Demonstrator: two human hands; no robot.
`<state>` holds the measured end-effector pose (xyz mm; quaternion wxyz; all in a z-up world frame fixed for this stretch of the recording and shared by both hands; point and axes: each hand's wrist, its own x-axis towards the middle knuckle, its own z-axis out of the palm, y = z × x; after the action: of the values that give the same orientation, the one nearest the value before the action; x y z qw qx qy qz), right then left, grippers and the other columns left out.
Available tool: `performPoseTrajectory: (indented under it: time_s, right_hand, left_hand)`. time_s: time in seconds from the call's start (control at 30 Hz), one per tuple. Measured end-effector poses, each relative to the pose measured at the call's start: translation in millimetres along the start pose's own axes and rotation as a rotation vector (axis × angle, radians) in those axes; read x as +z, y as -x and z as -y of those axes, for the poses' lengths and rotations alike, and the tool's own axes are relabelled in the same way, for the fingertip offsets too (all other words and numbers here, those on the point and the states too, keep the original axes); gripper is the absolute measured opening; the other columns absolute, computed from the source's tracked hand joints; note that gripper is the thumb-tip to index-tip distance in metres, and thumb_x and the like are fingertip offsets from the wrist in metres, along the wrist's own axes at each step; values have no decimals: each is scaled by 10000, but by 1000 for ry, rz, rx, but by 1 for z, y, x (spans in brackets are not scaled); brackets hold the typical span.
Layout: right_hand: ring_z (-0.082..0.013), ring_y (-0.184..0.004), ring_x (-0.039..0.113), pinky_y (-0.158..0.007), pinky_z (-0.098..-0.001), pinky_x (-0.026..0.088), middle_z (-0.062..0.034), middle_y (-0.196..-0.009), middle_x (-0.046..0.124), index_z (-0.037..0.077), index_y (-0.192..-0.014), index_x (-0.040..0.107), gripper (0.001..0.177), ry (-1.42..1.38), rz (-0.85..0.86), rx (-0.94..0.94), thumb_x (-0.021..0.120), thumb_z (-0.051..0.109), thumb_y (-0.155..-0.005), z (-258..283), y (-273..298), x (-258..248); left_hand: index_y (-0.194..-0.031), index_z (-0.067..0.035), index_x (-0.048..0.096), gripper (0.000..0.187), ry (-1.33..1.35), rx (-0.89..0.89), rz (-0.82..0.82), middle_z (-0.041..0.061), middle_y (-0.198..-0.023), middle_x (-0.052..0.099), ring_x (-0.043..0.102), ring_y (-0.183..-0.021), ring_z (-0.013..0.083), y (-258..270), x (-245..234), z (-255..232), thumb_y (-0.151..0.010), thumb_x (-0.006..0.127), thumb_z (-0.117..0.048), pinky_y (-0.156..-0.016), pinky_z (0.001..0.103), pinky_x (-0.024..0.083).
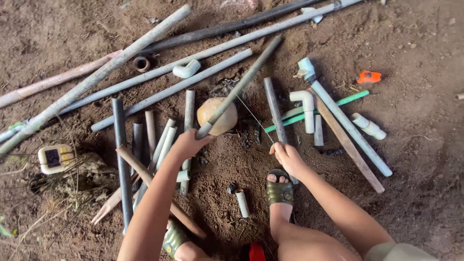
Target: The person uses a hacksaw to cut a metal pipe while sitting on the ground. They then pick up a wooden stick and a metal pipe to compare their lengths and fit them together.
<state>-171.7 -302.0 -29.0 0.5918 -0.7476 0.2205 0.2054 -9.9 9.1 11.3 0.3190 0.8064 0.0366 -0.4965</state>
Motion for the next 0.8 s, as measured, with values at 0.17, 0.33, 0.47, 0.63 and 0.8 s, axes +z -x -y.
performPoseTrajectory:
  time_s: [0.17, 0.33, 0.47, 0.63, 0.8]
  right_hand:
    - [-90, -361, 387, -344, -211, 346, -5, -470, 368, 2, -886, 599, 451, -177, -170, 87, 324, 331, -1025, -1, 14, -8]
    - [-76, -355, 364, -331, -184, 316, 16, -468, 335, 12, -887, 591, 489, -278, -309, 67, 269, 354, -1022, -27, 20, -35]
    - [-160, -513, 483, -482, -287, 379, -47, -604, 503, 80, -968, 597, 461, 172, -301, 266, 319, 447, -981, 3, 44, -67]
    - [-167, -508, 484, -453, -302, 344, -19, -658, 544, 106, -988, 533, 336, 559, -233, 366, 388, 409, -971, -2, 62, -82]
    - [-145, -574, 527, -486, -279, 408, -10, -751, 580, 114, -986, 544, 255, 553, -222, 338, 423, 338, -973, -21, 64, -82]
  left_hand:
    - [-1128, 34, 545, 668, -294, 76, -226, 238, -953, 632, 652, -919, 369, -5, -7, 23, -812, 620, -550, -767, 464, 541]
    - [-1227, 43, 509, 587, -472, 68, -288, 245, -996, 650, 660, -951, 352, -4, 1, 23, -881, 579, -426, -815, 478, 548]
    - [-1308, -36, 453, 594, -604, -87, -298, 185, -1089, 656, 636, -1007, 360, 1, 6, 13, -914, 483, -480, -962, 593, 342]
    - [-1329, -85, 433, 487, -493, -155, -352, 167, -1216, 562, 604, -1026, 377, 22, 4, 0, -912, 531, -318, -809, 516, 498]
    - [-1284, -34, 509, 545, -457, -110, -407, 227, -1216, 552, 594, -1046, 379, 28, -1, 24, -873, 564, -387, -869, 493, 502]
